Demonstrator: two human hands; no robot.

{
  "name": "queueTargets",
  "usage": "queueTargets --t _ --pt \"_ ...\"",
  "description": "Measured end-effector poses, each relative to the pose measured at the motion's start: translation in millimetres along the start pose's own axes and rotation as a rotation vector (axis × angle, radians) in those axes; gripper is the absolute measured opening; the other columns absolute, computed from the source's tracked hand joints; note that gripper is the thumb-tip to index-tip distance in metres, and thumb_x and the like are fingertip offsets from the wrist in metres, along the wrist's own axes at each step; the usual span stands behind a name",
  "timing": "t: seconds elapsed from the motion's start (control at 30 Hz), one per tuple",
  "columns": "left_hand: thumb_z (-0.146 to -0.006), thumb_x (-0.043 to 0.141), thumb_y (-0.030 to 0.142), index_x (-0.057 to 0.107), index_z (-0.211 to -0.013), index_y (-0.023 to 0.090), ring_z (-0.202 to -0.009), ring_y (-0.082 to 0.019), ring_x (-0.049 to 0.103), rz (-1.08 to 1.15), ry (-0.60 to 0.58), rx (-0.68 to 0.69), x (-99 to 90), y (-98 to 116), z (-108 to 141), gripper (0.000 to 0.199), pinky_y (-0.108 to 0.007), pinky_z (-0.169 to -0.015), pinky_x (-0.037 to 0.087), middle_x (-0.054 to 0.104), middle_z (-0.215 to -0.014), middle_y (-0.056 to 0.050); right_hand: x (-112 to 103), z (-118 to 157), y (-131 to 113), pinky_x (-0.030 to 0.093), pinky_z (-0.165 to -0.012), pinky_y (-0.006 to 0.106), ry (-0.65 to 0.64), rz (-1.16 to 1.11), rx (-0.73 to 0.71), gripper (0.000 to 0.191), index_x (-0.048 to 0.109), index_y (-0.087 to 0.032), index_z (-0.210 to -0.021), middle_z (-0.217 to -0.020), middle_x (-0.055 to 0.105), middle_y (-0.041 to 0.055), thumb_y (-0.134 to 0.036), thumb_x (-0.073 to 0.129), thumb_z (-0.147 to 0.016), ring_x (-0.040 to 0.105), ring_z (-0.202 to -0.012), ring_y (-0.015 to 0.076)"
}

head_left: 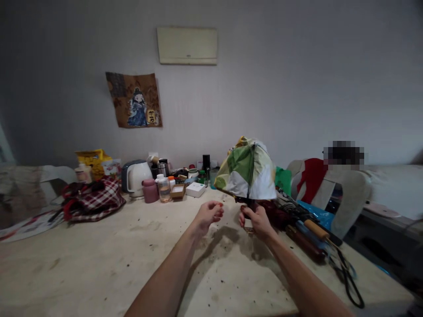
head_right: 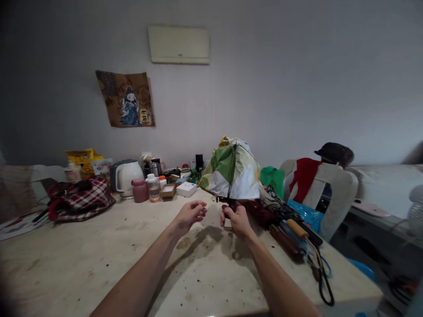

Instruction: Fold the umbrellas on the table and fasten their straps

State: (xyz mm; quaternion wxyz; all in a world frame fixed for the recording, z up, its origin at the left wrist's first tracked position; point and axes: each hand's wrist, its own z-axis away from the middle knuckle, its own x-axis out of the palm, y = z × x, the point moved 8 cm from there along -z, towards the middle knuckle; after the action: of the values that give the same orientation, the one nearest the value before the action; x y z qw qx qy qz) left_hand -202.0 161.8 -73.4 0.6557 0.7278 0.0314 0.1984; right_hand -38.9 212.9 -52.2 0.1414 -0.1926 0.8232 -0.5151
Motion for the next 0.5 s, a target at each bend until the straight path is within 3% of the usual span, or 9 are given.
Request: queueTargets --t 0.13,0.33,0.4,0.5 --pt "-0.063 0.081 0.041 0.073 -0.077 0.015 -0.057 -0.01 0.056 -0.148 -0.283 0.092 35.5 1.7 14.3 0.031 -0.021 -0.055 0.04 0.065 -0.065 -0.004 -0.9 2.5 1.4 0.038 -0.045 0.026 0.041 0.055 0.01 0.023 0.051 -0.019 -0.061 -0.044 0.054 0.0003 -0.037 0.059 -0.073 0.047 -0.04 0.0121" --pt "-0.065 0.079 0.044 0.073 -0.103 0.019 -0.063 -0.013 0.057 -0.107 -0.234 0.199 46.9 6.9 21.0 0.046 -0.024 -0.058 0.043 0.067 -0.073 -0.003 15.6 10.3 3.5 0.032 -0.038 0.022 -0.159 -0.475 0.077 0.027 0.054 -0.018 -0.079 -0.041 0.045 -0.0067 -0.034 0.071 -0.066 0.043 -0.035 0.0101" --pt "-0.063 0.08 0.046 0.074 -0.092 0.018 -0.07 -0.017 0.061 -0.04 -0.241 0.225 50.2 6.9 22.7 0.041 -0.026 -0.061 0.046 0.069 -0.078 -0.005 23.2 16.0 2.6 0.03 -0.036 0.021 -0.256 -0.521 0.096 0.025 0.054 -0.017 -0.076 -0.04 0.045 -0.0069 -0.033 0.071 -0.067 0.041 -0.032 0.009" --pt "-0.055 0.085 0.042 0.071 -0.071 0.018 -0.073 -0.02 0.062 0.065 -0.206 0.236 47.9 2.2 22.3 0.033 -0.03 -0.067 0.05 0.07 -0.076 -0.005 35.8 23.7 3.8 0.031 -0.035 0.021 -0.393 -0.36 0.113 0.024 0.051 -0.017 -0.064 -0.041 0.051 -0.0022 -0.032 0.068 -0.07 0.045 -0.032 0.0101"
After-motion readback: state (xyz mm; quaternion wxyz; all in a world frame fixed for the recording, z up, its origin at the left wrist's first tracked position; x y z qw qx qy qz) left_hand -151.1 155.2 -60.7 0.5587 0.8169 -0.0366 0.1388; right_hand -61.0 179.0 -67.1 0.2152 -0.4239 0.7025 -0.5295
